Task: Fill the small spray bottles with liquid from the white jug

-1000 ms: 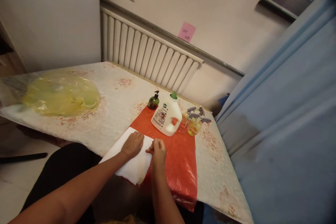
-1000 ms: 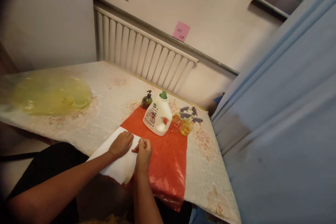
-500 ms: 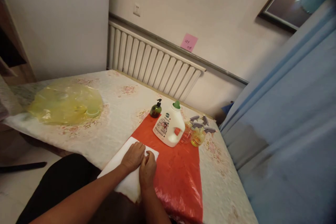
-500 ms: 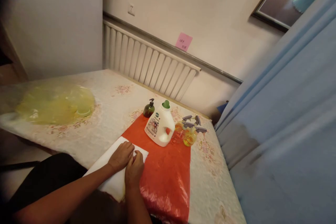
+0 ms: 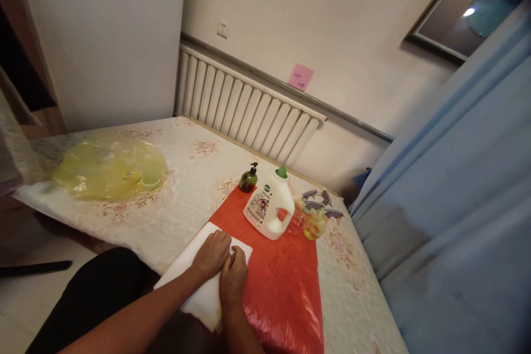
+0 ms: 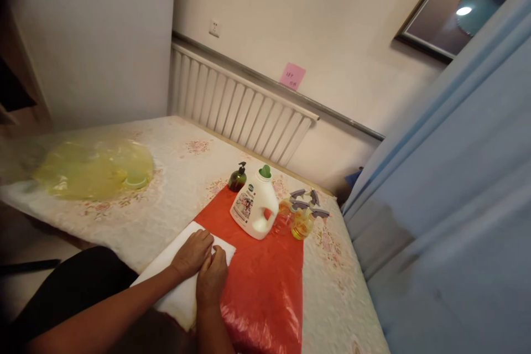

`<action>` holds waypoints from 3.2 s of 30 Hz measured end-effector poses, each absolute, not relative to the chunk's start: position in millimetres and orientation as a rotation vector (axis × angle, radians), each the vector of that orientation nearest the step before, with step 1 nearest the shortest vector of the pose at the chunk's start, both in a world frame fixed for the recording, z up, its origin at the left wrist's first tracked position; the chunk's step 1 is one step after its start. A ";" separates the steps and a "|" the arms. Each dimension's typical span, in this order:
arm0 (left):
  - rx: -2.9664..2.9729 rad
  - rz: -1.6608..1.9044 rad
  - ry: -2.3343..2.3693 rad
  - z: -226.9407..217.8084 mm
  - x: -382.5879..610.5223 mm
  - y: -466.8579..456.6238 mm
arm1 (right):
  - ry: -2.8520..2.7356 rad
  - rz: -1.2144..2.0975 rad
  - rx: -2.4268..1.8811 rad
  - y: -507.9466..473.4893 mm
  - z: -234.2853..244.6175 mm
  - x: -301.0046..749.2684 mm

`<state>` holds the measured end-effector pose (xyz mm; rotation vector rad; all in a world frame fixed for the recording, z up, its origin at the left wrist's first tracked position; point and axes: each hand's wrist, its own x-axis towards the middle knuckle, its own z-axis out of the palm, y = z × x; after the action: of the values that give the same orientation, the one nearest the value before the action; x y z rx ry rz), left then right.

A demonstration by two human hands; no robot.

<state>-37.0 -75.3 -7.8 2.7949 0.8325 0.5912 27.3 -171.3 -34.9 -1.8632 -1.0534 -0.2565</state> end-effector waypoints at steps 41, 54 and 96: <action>2.737 0.570 0.854 -4.7 -37.9 -76.6 | -1.079 -0.288 -1.852 -170.0 -44.3 29.6; 2.711 0.573 0.845 -2.1 -39.9 -77.0 | -1.108 -0.305 -1.862 -170.4 -44.6 30.7; 1.539 0.365 0.548 -1.3 -27.4 8.3 | -0.806 -0.104 -2.114 21.2 107.2 102.0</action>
<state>-27.4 8.3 -1.3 1.5392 0.5478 0.3645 102.0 21.2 107.2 -2.1139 -0.8061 -0.1041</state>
